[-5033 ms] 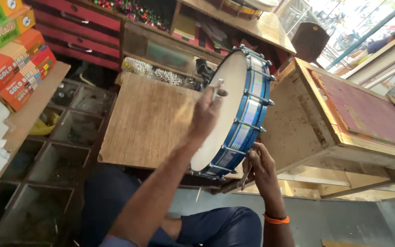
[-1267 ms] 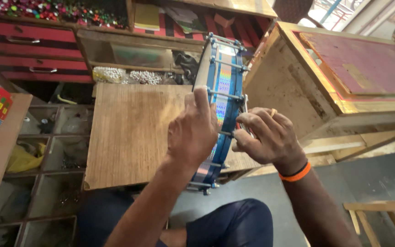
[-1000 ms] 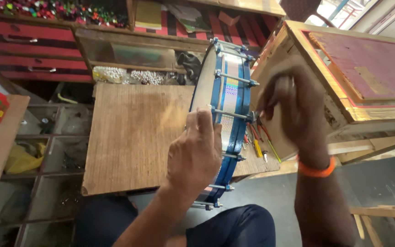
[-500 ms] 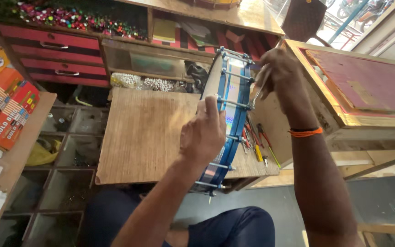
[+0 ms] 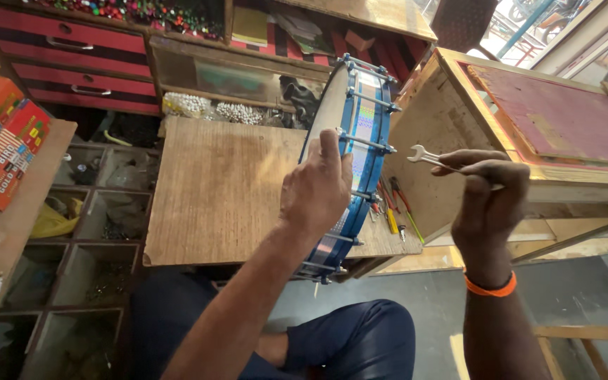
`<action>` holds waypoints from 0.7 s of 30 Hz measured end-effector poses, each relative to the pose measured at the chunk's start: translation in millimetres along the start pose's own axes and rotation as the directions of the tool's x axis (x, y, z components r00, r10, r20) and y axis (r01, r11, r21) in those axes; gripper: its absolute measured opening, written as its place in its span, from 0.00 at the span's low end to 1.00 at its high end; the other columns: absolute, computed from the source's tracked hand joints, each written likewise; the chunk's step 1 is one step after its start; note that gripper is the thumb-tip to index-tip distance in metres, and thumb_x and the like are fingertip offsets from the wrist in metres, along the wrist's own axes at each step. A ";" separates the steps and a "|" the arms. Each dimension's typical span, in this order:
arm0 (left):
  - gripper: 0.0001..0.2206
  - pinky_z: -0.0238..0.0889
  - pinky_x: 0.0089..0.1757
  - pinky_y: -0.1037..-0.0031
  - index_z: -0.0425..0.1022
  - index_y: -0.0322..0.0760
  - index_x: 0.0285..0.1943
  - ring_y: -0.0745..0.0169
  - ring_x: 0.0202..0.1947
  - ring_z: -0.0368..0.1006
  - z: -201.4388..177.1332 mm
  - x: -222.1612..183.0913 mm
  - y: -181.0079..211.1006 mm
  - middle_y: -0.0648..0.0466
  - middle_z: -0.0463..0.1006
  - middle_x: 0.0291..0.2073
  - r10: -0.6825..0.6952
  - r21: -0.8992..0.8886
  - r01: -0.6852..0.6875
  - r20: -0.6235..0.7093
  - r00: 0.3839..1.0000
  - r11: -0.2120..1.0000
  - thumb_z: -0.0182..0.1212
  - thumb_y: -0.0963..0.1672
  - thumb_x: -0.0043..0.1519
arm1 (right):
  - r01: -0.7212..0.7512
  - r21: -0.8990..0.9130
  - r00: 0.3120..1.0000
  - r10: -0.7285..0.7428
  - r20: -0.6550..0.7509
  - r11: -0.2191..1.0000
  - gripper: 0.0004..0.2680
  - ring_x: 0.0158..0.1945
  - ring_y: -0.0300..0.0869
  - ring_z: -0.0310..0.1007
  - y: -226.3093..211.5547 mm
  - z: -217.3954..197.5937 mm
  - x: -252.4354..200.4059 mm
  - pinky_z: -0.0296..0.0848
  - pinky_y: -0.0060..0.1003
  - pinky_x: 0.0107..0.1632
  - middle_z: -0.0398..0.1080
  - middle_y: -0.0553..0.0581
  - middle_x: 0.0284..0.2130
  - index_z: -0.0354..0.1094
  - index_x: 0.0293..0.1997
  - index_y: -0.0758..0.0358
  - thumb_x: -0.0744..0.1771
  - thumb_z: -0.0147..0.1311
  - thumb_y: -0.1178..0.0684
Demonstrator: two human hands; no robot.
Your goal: The person tightens tension rods on a snare drum shell using a drum key and a wrench, working around the rim of the drum while seated at a workbench.
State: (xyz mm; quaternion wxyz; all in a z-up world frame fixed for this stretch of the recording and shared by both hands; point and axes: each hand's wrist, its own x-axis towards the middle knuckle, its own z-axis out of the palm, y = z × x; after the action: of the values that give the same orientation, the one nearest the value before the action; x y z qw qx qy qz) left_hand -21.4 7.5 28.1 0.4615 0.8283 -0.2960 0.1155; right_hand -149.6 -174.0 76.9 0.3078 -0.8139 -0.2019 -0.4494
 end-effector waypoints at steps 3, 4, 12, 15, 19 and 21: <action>0.16 0.70 0.34 0.44 0.56 0.33 0.56 0.28 0.34 0.78 -1.5 0.6 1.6 0.35 0.76 0.43 0.008 -0.002 -0.008 -0.019 1.000 1.000 0.49 0.48 0.69 | 0.044 -0.034 0.998 -0.043 0.041 0.998 0.02 0.45 0.47 0.77 2.6 8.6 2.2 0.80 0.37 0.52 0.70 0.70 0.48 0.53 0.53 0.68 0.76 0.41 0.63; 0.16 0.70 0.34 0.43 0.56 0.33 0.56 0.28 0.34 0.77 -1.6 0.3 2.2 0.34 0.76 0.43 0.014 -0.005 -0.014 -0.031 0.999 1.000 0.49 0.48 0.69 | 0.067 -0.072 0.996 -0.062 0.069 0.995 0.02 0.45 0.48 0.77 2.9 10.1 2.8 0.79 0.38 0.52 0.70 0.71 0.49 0.54 0.52 0.67 0.75 0.41 0.64; 0.15 0.69 0.34 0.43 0.56 0.33 0.55 0.27 0.34 0.77 1.5 -0.9 0.6 0.34 0.76 0.42 0.019 -0.019 -0.020 -0.047 0.999 1.000 0.50 0.48 0.69 | 0.289 -0.316 0.943 -0.211 0.258 0.904 0.05 0.45 0.49 0.79 -1.5 17.5 16.9 0.77 0.41 0.46 0.74 0.62 0.45 0.61 0.44 0.64 0.69 0.54 0.65; 0.15 0.70 0.33 0.45 0.57 0.33 0.55 0.28 0.33 0.77 0.6 0.5 2.7 0.35 0.76 0.42 0.005 -0.008 -0.005 -0.039 0.999 1.000 0.51 0.48 0.69 | 0.428 -0.401 0.886 -0.287 0.365 0.810 0.05 0.44 0.51 0.78 -7.0 24.1 16.6 0.76 0.43 0.44 0.74 0.58 0.42 0.65 0.40 0.60 0.67 0.58 0.60; 0.15 0.71 0.32 0.46 0.58 0.33 0.55 0.29 0.32 0.78 -0.9 -0.6 4.7 0.36 0.76 0.41 0.020 -0.013 -0.021 -0.067 0.998 1.000 0.52 0.48 0.68 | 0.564 -0.441 0.803 -0.340 0.489 0.698 0.05 0.45 0.51 0.77 -8.0 31.1 11.5 0.78 0.47 0.46 0.75 0.55 0.41 0.65 0.37 0.55 0.66 0.58 0.52; 0.15 0.71 0.32 0.47 0.58 0.33 0.55 0.30 0.32 0.78 -1.4 -2.8 4.0 0.37 0.76 0.41 0.039 -0.021 -0.041 -0.089 0.995 0.999 0.52 0.47 0.68 | 0.557 -0.422 0.812 -0.361 0.460 0.716 0.05 0.46 0.50 0.77 -2.6 31.3 13.5 0.78 0.47 0.47 0.75 0.55 0.41 0.64 0.38 0.56 0.67 0.57 0.51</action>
State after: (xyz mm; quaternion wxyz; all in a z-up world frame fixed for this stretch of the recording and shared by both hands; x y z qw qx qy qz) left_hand -26.0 8.2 30.3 0.4812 0.8110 -0.2929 0.1580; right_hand -125.3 -150.0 76.6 -0.0969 -0.8543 -0.3167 -0.4006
